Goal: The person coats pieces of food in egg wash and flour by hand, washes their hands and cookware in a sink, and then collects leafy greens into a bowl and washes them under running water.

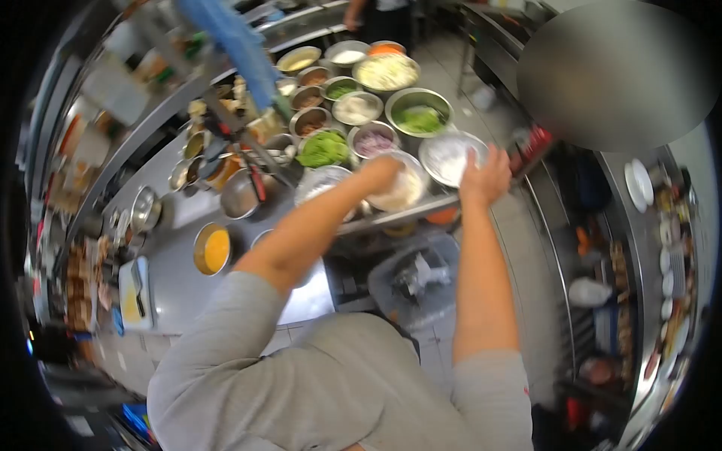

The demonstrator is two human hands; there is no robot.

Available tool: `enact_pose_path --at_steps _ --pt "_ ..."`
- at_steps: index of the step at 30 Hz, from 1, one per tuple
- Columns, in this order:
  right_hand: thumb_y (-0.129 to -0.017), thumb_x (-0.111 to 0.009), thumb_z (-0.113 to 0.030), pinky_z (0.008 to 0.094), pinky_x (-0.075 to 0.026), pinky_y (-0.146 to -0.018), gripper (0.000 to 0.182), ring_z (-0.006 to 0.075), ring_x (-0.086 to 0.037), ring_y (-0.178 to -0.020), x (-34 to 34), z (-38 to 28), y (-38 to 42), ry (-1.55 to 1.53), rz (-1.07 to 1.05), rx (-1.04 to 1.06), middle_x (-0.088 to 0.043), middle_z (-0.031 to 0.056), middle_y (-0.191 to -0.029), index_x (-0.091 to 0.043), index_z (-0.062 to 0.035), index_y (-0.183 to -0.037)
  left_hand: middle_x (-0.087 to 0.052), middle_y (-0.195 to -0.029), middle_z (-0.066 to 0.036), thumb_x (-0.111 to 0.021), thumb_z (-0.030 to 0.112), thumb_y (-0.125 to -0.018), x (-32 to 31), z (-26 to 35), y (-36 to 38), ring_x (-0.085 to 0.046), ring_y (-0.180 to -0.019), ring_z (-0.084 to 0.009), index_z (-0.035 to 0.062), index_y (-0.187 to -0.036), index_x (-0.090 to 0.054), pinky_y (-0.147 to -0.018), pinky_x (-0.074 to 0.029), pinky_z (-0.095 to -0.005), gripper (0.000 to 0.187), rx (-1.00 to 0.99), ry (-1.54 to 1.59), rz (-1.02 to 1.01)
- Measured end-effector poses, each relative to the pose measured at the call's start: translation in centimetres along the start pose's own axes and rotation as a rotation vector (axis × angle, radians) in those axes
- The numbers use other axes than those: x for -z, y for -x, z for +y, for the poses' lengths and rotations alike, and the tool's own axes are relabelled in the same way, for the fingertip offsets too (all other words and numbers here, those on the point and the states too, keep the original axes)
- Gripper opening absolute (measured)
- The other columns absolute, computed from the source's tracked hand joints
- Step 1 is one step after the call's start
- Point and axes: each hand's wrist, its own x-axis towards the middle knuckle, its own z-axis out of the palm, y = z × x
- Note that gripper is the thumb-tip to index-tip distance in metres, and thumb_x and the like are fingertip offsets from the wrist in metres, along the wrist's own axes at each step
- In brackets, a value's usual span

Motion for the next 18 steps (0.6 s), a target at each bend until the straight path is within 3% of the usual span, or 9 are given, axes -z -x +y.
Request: enact_pose_path --at_steps 2,4,7,8,11,13,15,16,18 --pt "-0.091 -0.063 -0.055 0.0493 -0.039 -0.107 0.059 0.0377 -0.049 -0.129 1.2 -0.9 -0.1 -0.019 -0.058 -0.081 -0.053 0.0140 -0.144 -0.060 -0.0161 -0.135 -0.070 -0.115 -0.023 -0.070 0.004 -0.073 2.8 -0.2 -0.5 -0.066 -0.111 -0.0397 0.0073 -0.122 -0.070 -0.095 -0.053 -0.0452 0.050 -0.095 0.042 -0.090" --pt "-0.091 -0.064 -0.055 0.0483 -0.036 -0.110 0.059 0.0361 -0.047 -0.133 1.5 -0.9 -0.1 -0.045 -0.070 -0.099 -0.051 0.0133 -0.147 -0.060 -0.0167 -0.136 -0.070 -0.118 -0.020 -0.083 0.014 -0.063 5.3 -0.1 -1.0 -0.066 -0.112 -0.0375 0.0073 -0.123 -0.070 -0.097 -0.052 -0.0441 0.062 -0.110 0.131 -0.199" --pt "-0.091 -0.064 -0.054 0.0481 -0.035 -0.111 0.058 0.0355 -0.046 -0.134 1.8 -0.9 -0.2 -0.065 -0.079 -0.112 -0.050 0.0136 -0.147 -0.060 -0.0169 -0.136 -0.070 -0.118 -0.022 -0.082 0.011 -0.067 8.2 1.7 -1.0 -0.067 -0.110 -0.0363 0.0026 -0.123 -0.069 -0.096 -0.052 -0.0414 0.058 -0.064 0.079 -0.194" --pt "-0.091 -0.064 -0.053 0.0481 -0.034 -0.112 0.058 0.0354 -0.046 -0.135 1.8 -1.0 -0.2 -0.081 -0.088 -0.112 -0.050 0.0138 -0.147 -0.060 -0.0169 -0.136 -0.071 -0.114 -0.023 -0.081 0.016 -0.069 9.0 2.3 -1.0 -0.067 -0.109 -0.0368 0.0025 -0.121 -0.069 -0.096 -0.052 -0.0415 0.056 -0.016 0.078 -0.210" --pt "-0.091 -0.064 -0.054 0.0478 -0.034 -0.112 0.057 0.0352 -0.045 -0.135 1.9 -1.0 0.0 -0.081 -0.070 -0.112 -0.050 0.0139 -0.148 -0.061 -0.0173 -0.135 -0.070 -0.114 -0.024 -0.080 0.020 -0.071 6.1 2.3 -1.5 -0.067 -0.109 -0.0376 0.0031 -0.123 -0.069 -0.096 -0.052 -0.0422 0.055 0.163 0.081 -0.116" --pt "-0.091 -0.064 -0.054 0.0477 -0.034 -0.112 0.057 0.0351 -0.045 -0.136 2.1 -1.2 -0.1 -0.084 -0.078 -0.120 -0.050 0.0138 -0.148 -0.061 -0.0176 -0.134 -0.070 -0.113 -0.024 -0.080 0.024 -0.071 3.2 1.5 -1.2 -0.067 -0.109 -0.0382 0.0049 -0.124 -0.069 -0.095 -0.052 -0.0436 0.057 0.153 0.055 -0.142" --pt "-0.091 -0.064 -0.054 0.0477 -0.033 -0.112 0.056 0.0349 -0.044 -0.136 2.0 -1.2 -0.1 -0.086 -0.084 -0.129 -0.049 0.0137 -0.148 -0.061 -0.0178 -0.134 -0.071 -0.117 -0.020 -0.077 0.024 -0.069 2.3 2.7 0.4 -0.067 -0.108 -0.0369 0.0090 -0.122 -0.070 -0.094 -0.053 -0.0460 0.056 -0.015 -0.062 -0.265" --pt "-0.091 -0.064 -0.054 0.0477 -0.033 -0.113 0.056 0.0348 -0.044 -0.137 1.9 -1.2 -0.1 -0.080 -0.091 -0.127 -0.049 0.0135 -0.148 -0.061 -0.0180 -0.134 -0.071 -0.117 -0.019 -0.079 0.028 -0.065 2.3 2.5 0.3 -0.067 -0.108 -0.0378 0.0104 -0.127 -0.067 -0.096 -0.053 -0.0461 0.065 0.008 -0.027 -0.335" --pt "-0.091 -0.064 -0.054 0.0476 -0.033 -0.113 0.056 0.0346 -0.044 -0.137 2.0 -1.1 -0.1 -0.068 -0.098 -0.132 -0.049 0.0133 -0.149 -0.061 -0.0182 -0.135 -0.071 -0.115 -0.020 -0.078 0.026 -0.065 3.3 2.3 0.7 -0.067 -0.108 -0.0384 0.0103 -0.125 -0.068 -0.096 -0.053 -0.0458 0.063 0.009 0.019 -0.267"
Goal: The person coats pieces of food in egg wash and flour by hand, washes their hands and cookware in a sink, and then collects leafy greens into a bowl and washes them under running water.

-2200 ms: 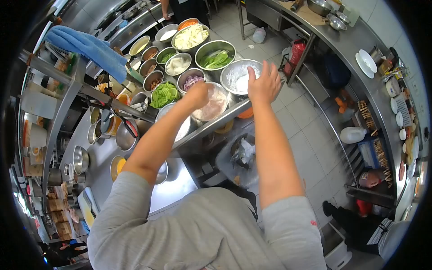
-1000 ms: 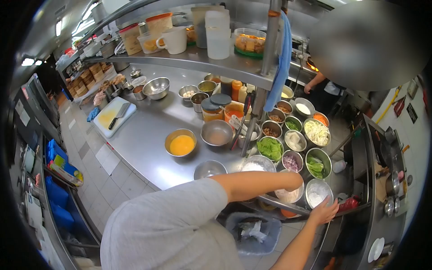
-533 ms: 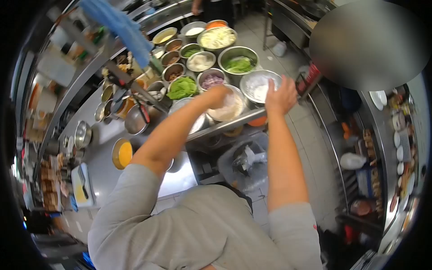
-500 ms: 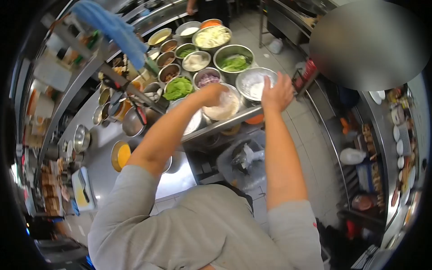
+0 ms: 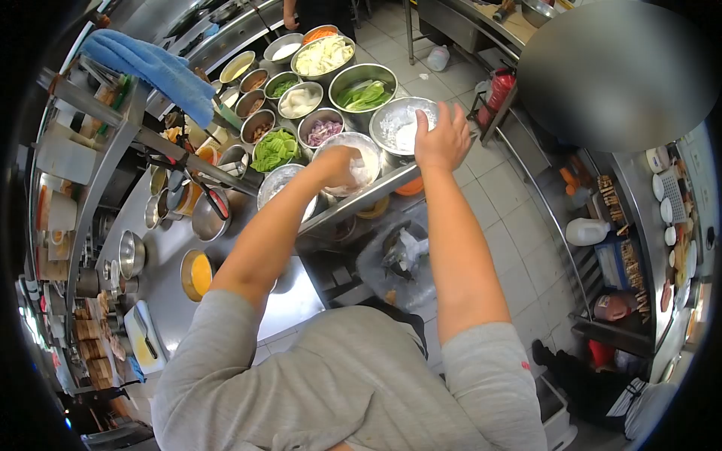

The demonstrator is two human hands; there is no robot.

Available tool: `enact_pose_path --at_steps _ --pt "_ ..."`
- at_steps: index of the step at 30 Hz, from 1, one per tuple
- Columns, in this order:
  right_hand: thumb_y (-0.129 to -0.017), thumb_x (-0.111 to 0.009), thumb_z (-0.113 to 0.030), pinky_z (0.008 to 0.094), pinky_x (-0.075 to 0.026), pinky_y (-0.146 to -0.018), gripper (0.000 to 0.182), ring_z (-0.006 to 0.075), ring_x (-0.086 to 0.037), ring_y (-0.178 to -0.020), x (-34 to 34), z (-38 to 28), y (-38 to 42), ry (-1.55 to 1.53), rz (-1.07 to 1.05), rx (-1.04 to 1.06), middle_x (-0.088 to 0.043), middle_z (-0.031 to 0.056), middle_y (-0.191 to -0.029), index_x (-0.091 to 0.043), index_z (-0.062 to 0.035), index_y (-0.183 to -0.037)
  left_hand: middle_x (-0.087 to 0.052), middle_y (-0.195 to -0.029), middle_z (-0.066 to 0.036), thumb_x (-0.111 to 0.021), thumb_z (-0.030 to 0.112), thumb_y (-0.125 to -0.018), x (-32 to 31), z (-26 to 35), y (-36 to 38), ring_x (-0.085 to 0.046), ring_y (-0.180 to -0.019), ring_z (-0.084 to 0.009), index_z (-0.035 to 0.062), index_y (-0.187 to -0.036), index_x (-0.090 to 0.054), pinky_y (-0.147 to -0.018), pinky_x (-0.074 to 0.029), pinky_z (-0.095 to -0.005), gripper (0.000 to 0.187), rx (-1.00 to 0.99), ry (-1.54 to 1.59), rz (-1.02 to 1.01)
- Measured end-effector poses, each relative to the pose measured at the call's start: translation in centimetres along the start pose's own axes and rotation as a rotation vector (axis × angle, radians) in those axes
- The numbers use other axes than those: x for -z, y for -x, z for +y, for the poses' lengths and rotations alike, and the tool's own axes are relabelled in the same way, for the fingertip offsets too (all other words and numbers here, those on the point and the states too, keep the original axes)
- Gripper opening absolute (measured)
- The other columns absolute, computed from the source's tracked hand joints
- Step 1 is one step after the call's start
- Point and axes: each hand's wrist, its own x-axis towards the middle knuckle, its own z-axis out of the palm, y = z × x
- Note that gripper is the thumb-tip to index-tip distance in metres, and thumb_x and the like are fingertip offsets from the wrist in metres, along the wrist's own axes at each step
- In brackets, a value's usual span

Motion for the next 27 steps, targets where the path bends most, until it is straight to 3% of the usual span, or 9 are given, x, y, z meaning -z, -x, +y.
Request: enact_pose_path --at_steps 2,6,8,9,12,16,19,21,27 --pt "-0.092 -0.063 -0.055 0.0478 -0.033 -0.113 0.056 0.0345 -0.044 -0.137 -0.1 0.1 0.0 -0.009 -0.007 0.005 -0.049 0.0133 -0.149 -0.062 -0.0185 -0.134 -0.070 -0.112 -0.022 -0.073 0.015 -0.071 0.8 0.3 0.7 -0.067 -0.107 -0.0387 0.0096 -0.121 -0.070 -0.094 -0.054 -0.0441 0.050 0.035 0.061 0.144" --pt "-0.092 -0.062 -0.055 0.0478 -0.033 -0.113 0.056 0.0344 -0.044 -0.137 -0.1 0.0 0.0 -0.019 0.004 0.010 -0.049 0.0133 -0.149 -0.062 -0.0187 -0.134 -0.071 -0.109 -0.024 -0.073 0.009 -0.069 -0.1 -0.9 0.4 -0.067 -0.103 -0.0411 0.0046 -0.118 -0.071 -0.094 -0.053 -0.0434 0.049 -0.016 -0.067 0.242" --pt "-0.092 -0.061 -0.056 0.0478 -0.033 -0.113 0.056 0.0341 -0.044 -0.137 -0.1 0.0 -0.1 -0.006 -0.008 0.000 -0.049 0.0129 -0.149 -0.063 -0.0188 -0.134 -0.072 -0.106 -0.024 -0.068 0.006 -0.072 0.1 -0.9 0.7 -0.068 -0.102 -0.0404 0.0031 -0.114 -0.073 -0.093 -0.054 -0.0444 0.042 -0.041 -0.170 -0.151" --pt "-0.092 -0.061 -0.056 0.0478 -0.033 -0.113 0.056 0.0341 -0.044 -0.137 -0.1 0.1 -0.1 -0.005 -0.007 0.002 -0.049 0.0129 -0.149 -0.063 -0.0188 -0.134 -0.072 -0.106 -0.024 -0.068 0.006 -0.072 0.6 -0.8 1.0 -0.068 -0.102 -0.0404 0.0031 -0.114 -0.073 -0.093 -0.054 -0.0444 0.042 -0.042 -0.169 -0.150" --pt "-0.092 -0.062 -0.055 0.0478 -0.033 -0.113 0.055 0.0337 -0.044 -0.137 -0.3 0.3 0.0 -0.006 -0.001 0.003 -0.049 0.0123 -0.149 -0.064 -0.0189 -0.133 -0.072 -0.104 -0.025 -0.065 0.007 -0.075 2.0 -1.6 1.5 -0.069 -0.102 -0.0395 0.0024 -0.108 -0.075 -0.093 -0.054 -0.0446 0.035 0.003 0.003 0.102" --pt "-0.092 -0.062 -0.055 0.0483 -0.033 -0.112 0.053 0.0335 -0.045 -0.135 -0.3 0.2 0.1 -0.016 -0.001 0.007 -0.051 0.0116 -0.147 -0.065 -0.0196 -0.131 -0.071 -0.110 -0.025 -0.067 0.009 -0.076 1.0 -1.5 0.6 -0.067 -0.107 -0.0401 0.0015 -0.114 -0.072 -0.096 -0.053 -0.0443 0.039 0.117 0.041 0.020" --pt "-0.092 -0.062 -0.055 0.0489 -0.035 -0.110 0.052 0.0339 -0.047 -0.134 -0.5 0.6 0.0 0.008 0.012 0.020 -0.052 0.0113 -0.146 -0.065 -0.0199 -0.130 -0.069 -0.114 -0.026 -0.065 0.009 -0.079 -2.3 -1.8 -0.7 -0.066 -0.109 -0.0413 -0.0001 -0.114 -0.071 -0.098 -0.051 -0.0461 0.037 0.116 0.078 0.196" --pt "-0.092 -0.062 -0.055 0.0494 -0.036 -0.109 0.052 0.0344 -0.048 -0.132 -1.0 0.5 -0.1 0.001 0.005 0.060 -0.052 0.0112 -0.145 -0.065 -0.0201 -0.130 -0.064 -0.129 -0.024 -0.071 0.015 -0.078 -1.8 -1.5 -0.7 -0.060 -0.122 -0.0394 -0.0003 -0.133 -0.060 -0.104 -0.047 -0.0445 0.058 0.244 0.082 0.063" --pt "-0.093 -0.060 -0.057 0.0512 -0.040 -0.105 0.050 0.0360 -0.052 -0.127 -1.1 0.4 0.0 0.059 0.016 0.079 -0.054 0.0104 -0.144 -0.067 -0.0219 -0.128 -0.069 -0.119 -0.024 -0.066 0.002 -0.077 -0.1 0.9 1.1 -0.064 -0.116 -0.0388 0.0086 -0.129 -0.067 -0.100 -0.051 -0.0441 0.053 0.261 0.330 0.428"
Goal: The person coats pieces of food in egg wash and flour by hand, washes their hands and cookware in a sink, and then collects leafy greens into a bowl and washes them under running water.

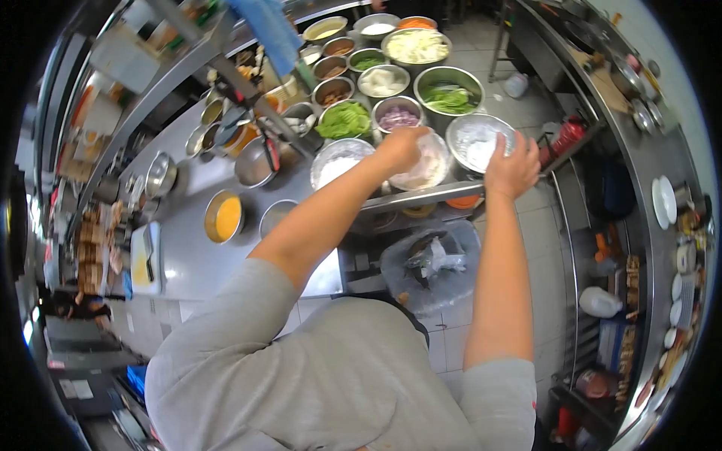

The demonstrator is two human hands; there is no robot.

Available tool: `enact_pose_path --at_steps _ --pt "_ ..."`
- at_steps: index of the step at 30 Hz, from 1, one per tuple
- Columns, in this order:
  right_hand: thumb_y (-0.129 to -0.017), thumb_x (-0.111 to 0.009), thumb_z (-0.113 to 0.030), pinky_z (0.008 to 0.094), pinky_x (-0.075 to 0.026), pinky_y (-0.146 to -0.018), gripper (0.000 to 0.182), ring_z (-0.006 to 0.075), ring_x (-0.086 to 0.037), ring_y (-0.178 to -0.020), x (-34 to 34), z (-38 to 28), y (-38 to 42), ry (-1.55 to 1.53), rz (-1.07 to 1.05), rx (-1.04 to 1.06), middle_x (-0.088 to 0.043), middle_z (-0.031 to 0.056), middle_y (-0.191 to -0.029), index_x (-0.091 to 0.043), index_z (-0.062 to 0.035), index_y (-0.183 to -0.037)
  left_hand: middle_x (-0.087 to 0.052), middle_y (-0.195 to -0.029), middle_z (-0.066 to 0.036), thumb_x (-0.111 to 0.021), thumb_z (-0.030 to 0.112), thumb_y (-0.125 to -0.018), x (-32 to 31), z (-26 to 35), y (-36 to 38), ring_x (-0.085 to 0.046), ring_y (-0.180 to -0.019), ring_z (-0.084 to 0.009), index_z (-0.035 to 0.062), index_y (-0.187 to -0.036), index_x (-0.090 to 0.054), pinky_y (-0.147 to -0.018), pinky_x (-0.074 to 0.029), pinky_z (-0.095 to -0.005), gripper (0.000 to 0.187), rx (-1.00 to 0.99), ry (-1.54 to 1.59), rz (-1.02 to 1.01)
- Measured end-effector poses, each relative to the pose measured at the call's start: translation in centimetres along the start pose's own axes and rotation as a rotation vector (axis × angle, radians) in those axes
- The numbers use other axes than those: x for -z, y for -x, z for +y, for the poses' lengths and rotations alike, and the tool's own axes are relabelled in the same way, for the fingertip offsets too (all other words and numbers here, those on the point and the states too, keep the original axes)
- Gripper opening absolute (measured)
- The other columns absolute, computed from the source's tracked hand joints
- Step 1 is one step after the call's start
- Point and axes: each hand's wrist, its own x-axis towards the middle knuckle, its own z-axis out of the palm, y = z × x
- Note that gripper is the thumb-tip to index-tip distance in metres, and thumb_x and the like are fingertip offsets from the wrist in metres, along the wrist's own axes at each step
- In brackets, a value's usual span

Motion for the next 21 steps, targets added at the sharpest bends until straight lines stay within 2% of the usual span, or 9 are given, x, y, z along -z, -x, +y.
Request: enact_pose_path --at_steps 1,3,8,11,14,15,18,19,21 --pt "-0.094 -0.059 -0.057 0.0512 -0.038 -0.107 0.050 0.0360 -0.051 -0.129 -0.1 0.0 0.1 -0.012 0.008 0.017 -0.053 0.0102 -0.145 -0.067 -0.0214 -0.128 -0.069 -0.119 -0.024 -0.066 0.002 -0.077 -0.1 -0.3 -0.1 -0.064 -0.116 -0.0388 0.0086 -0.129 -0.067 -0.100 -0.051 -0.0441 0.053 0.021 -0.002 0.012" --pt "-0.094 -0.059 -0.057 0.0508 -0.037 -0.108 0.050 0.0357 -0.050 -0.130 0.0 -0.2 0.3 -0.024 -0.003 0.024 -0.053 0.0101 -0.146 -0.066 -0.0212 -0.128 -0.070 -0.116 -0.023 -0.061 -0.002 -0.077 -0.6 -0.7 -0.7 -0.065 -0.113 -0.0386 0.0101 -0.123 -0.071 -0.098 -0.051 -0.0443 0.049 -0.081 -0.285 -0.230" --pt "-0.095 -0.058 -0.056 0.0507 -0.035 -0.110 0.050 0.0345 -0.047 -0.134 0.3 -0.2 0.1 -0.041 -0.029 -0.013 -0.051 0.0100 -0.147 -0.066 -0.0206 -0.129 -0.071 -0.113 -0.021 -0.057 -0.001 -0.079 -0.2 -1.2 -0.6 -0.067 -0.109 -0.0379 0.0069 -0.112 -0.075 -0.096 -0.052 -0.0444 0.039 -0.145 -0.309 -0.238" --pt "-0.096 -0.057 -0.057 0.0504 -0.034 -0.111 0.051 0.0339 -0.047 -0.134 0.2 -0.1 0.1 -0.038 -0.028 -0.015 -0.052 0.0093 -0.147 -0.066 -0.0211 -0.130 -0.070 -0.106 -0.026 -0.057 -0.004 -0.077 0.3 -0.8 -0.3 -0.067 -0.105 -0.0403 0.0054 -0.109 -0.075 -0.093 -0.053 -0.0453 0.037 -0.070 -0.125 0.036" --pt "-0.095 -0.058 -0.056 0.0503 -0.035 -0.110 0.050 0.0338 -0.048 -0.133 0.3 -0.2 0.2 -0.048 -0.028 -0.017 -0.053 0.0094 -0.146 -0.067 -0.0208 -0.129 -0.070 -0.101 -0.028 -0.057 -0.005 -0.076 -0.4 -0.6 0.2 -0.068 -0.102 -0.0412 0.0034 -0.105 -0.075 -0.092 -0.053 -0.0458 0.035 -0.100 -0.110 0.191" --pt "-0.094 -0.060 -0.054 0.0509 -0.036 -0.109 0.048 0.0343 -0.048 -0.132 0.5 -0.3 0.2 -0.062 -0.027 -0.011 -0.052 0.0105 -0.145 -0.068 -0.0200 -0.127 -0.071 -0.100 -0.027 -0.059 -0.002 -0.076 -0.6 -1.1 -0.3 -0.068 -0.101 -0.0411 0.0029 -0.102 -0.076 -0.092 -0.053 -0.0453 0.032 -0.092 -0.098 0.028" --pt "-0.094 -0.061 -0.053 0.0506 -0.036 -0.109 0.045 0.0342 -0.048 -0.131 0.5 -0.2 0.1 -0.048 -0.026 -0.006 -0.053 0.0106 -0.144 -0.070 -0.0198 -0.123 -0.071 -0.102 -0.026 -0.062 0.005 -0.076 -1.2 -1.7 -0.7 -0.069 -0.100 -0.0404 0.0020 -0.101 -0.077 -0.092 -0.053 -0.0456 0.029 -0.115 -0.166 -0.056" --pt "-0.094 -0.061 -0.053 0.0499 -0.035 -0.109 0.044 0.0342 -0.048 -0.131 0.4 -0.2 0.2 -0.048 -0.011 -0.008 -0.054 0.0109 -0.144 -0.072 -0.0199 -0.121 -0.072 -0.100 -0.026 -0.068 0.018 -0.079 -1.5 -1.9 -0.9 -0.067 -0.106 -0.0401 -0.0009 -0.102 -0.076 -0.096 -0.052 -0.0438 0.031 -0.095 -0.171 -0.093" --pt "-0.094 -0.061 -0.053 0.0495 -0.035 -0.109 0.044 0.0341 -0.048 -0.131 0.6 -0.3 0.2 -0.044 -0.016 -0.013 -0.054 0.0109 -0.143 -0.072 -0.0201 -0.121 -0.070 -0.106 -0.026 -0.071 0.024 -0.080 -1.6 -0.6 -0.9 -0.065 -0.109 -0.0404 -0.0026 -0.103 -0.076 -0.098 -0.051 -0.0434 0.036 -0.092 -0.280 -0.169"
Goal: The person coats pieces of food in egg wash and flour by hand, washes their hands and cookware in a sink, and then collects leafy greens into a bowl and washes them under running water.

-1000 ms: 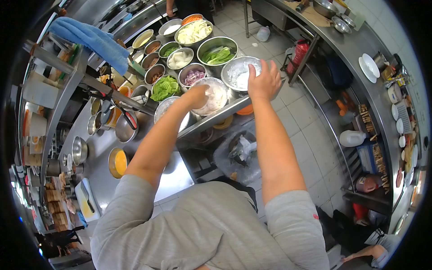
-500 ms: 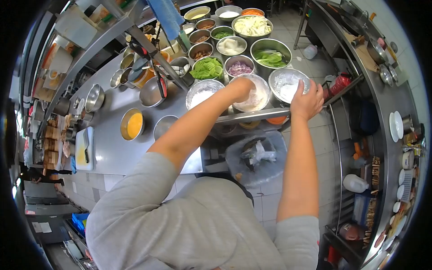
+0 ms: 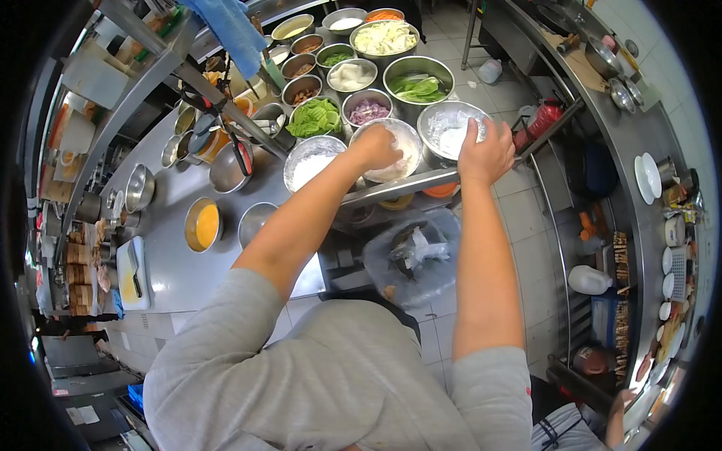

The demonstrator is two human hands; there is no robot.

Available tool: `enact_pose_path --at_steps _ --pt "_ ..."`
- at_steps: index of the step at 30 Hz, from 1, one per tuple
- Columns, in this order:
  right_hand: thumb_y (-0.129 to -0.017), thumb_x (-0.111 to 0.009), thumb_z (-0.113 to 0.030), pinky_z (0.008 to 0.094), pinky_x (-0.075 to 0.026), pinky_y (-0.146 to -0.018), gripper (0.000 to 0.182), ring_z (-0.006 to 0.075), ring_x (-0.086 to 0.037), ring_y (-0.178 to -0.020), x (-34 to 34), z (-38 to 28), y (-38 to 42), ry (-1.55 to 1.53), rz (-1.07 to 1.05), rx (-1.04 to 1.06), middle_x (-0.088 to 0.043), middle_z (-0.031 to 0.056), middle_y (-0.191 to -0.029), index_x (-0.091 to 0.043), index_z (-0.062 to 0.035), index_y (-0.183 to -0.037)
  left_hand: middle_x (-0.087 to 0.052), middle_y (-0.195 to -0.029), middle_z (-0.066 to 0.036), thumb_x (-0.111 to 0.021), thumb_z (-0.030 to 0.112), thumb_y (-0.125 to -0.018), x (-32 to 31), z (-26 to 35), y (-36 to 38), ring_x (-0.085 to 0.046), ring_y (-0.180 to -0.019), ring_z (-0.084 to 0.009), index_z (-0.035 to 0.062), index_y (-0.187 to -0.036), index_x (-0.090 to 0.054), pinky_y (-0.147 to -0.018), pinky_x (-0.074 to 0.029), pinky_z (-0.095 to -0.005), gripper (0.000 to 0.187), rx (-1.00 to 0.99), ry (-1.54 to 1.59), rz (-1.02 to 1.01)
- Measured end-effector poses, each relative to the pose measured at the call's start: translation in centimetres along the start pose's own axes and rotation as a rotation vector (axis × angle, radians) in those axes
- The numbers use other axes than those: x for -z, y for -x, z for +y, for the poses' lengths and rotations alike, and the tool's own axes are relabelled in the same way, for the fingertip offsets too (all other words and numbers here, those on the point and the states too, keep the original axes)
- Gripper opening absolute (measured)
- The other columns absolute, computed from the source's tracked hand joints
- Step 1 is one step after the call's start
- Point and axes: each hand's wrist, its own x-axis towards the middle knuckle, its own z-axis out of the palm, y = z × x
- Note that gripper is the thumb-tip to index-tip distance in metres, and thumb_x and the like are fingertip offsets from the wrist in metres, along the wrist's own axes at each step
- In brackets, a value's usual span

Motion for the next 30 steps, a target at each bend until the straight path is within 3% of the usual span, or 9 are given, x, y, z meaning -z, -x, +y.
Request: enact_pose_path --at_steps 2,5,10,11,13,15,18,22,30 --pt "-0.093 -0.061 -0.053 0.0485 -0.035 -0.110 0.044 0.0340 -0.049 -0.131 -0.1 0.1 -0.1 -0.004 -0.006 0.002 -0.054 0.0111 -0.143 -0.073 -0.0201 -0.119 -0.062 -0.128 -0.027 -0.078 0.042 -0.078 0.4 2.2 1.0 -0.060 -0.116 -0.0418 -0.0046 -0.107 -0.074 -0.103 -0.049 -0.0437 0.055 0.082 -0.148 -0.073" --pt "-0.093 -0.062 -0.053 0.0479 -0.035 -0.110 0.043 0.0341 -0.049 -0.130 -0.2 0.2 -0.1 0.017 -0.016 -0.001 -0.054 0.0112 -0.143 -0.073 -0.0204 -0.118 -0.054 -0.140 -0.026 -0.077 0.046 -0.077 -0.9 1.7 0.8 -0.059 -0.118 -0.0419 -0.0024 -0.109 -0.074 -0.102 -0.049 -0.0451 0.058 0.155 -0.141 -0.066" --pt "-0.092 -0.062 -0.053 0.0472 -0.035 -0.109 0.043 0.0338 -0.049 -0.130 -0.2 0.3 -0.4 0.014 -0.004 0.003 -0.055 0.0113 -0.143 -0.073 -0.0203 -0.118 -0.074 -0.094 -0.023 -0.070 0.032 -0.080 0.0 -1.6 -0.5 -0.072 -0.091 -0.0361 -0.0053 -0.095 -0.075 -0.086 -0.054 -0.0455 0.041 0.115 0.213 0.018" --pt "-0.092 -0.062 -0.053 0.0470 -0.035 -0.109 0.043 0.0336 -0.049 -0.130 -0.2 0.3 -0.3 0.005 -0.009 0.007 -0.055 0.0113 -0.143 -0.073 -0.0203 -0.118 -0.074 -0.094 -0.023 -0.070 0.032 -0.080 0.2 -1.5 -0.3 -0.072 -0.091 -0.0361 -0.0053 -0.095 -0.075 -0.086 -0.054 -0.0455 0.041 0.107 0.214 0.010" --pt "-0.092 -0.061 -0.053 0.0465 -0.035 -0.109 0.043 0.0328 -0.049 -0.131 -0.2 0.5 -0.1 0.021 -0.001 0.005 -0.054 0.0106 -0.143 -0.074 -0.0203 -0.118 -0.073 -0.098 -0.025 -0.069 0.034 -0.080 0.6 -1.2 0.4 -0.071 -0.092 -0.0396 -0.0056 -0.098 -0.075 -0.087 -0.053 -0.0471 0.044 0.338 0.783 -0.025" --pt "-0.092 -0.061 -0.053 0.0460 -0.035 -0.109 0.043 0.0322 -0.048 -0.131 -0.1 0.3 -0.2 0.004 -0.014 0.007 -0.054 0.0099 -0.144 -0.074 -0.0203 -0.117 -0.072 -0.103 -0.026 -0.074 0.038 -0.077 -0.1 -1.6 0.1 -0.070 -0.096 -0.0398 -0.0044 -0.105 -0.075 -0.090 -0.053 -0.0449 0.051 0.358 0.736 -0.098" --pt "-0.093 -0.060 -0.053 0.0460 -0.034 -0.110 0.043 0.0319 -0.048 -0.131 0.3 0.0 -0.2 0.003 -0.033 -0.008 -0.054 0.0094 -0.144 -0.074 -0.0202 -0.117 -0.069 -0.117 -0.026 -0.087 0.042 -0.070 0.5 -0.6 0.6 -0.067 -0.110 -0.0359 0.0000 -0.121 -0.071 -0.098 -0.051 -0.0369 0.068 0.124 0.091 -0.115" --pt "-0.093 -0.060 -0.053 0.0463 -0.034 -0.110 0.043 0.0317 -0.048 -0.132 0.1 0.3 -0.1 0.009 -0.024 0.001 -0.054 0.0094 -0.144 -0.074 -0.0200 -0.117 -0.070 -0.116 -0.026 -0.085 0.036 -0.070 -0.2 -2.0 0.4 -0.068 -0.108 -0.0372 0.0005 -0.120 -0.071 -0.097 -0.052 -0.0387 0.063 0.107 0.216 -0.150" --pt "-0.093 -0.060 -0.052 0.0465 -0.034 -0.109 0.042 0.0321 -0.048 -0.132 0.2 0.4 -0.2 -0.003 -0.034 0.008 -0.055 0.0101 -0.144 -0.075 -0.0193 -0.115 -0.071 -0.098 -0.027 -0.079 0.019 -0.068 0.2 0.2 1.3 -0.069 -0.095 -0.0407 -0.0017 -0.106 -0.074 -0.088 -0.055 -0.0429 0.044 -0.045 -0.117 -0.134"
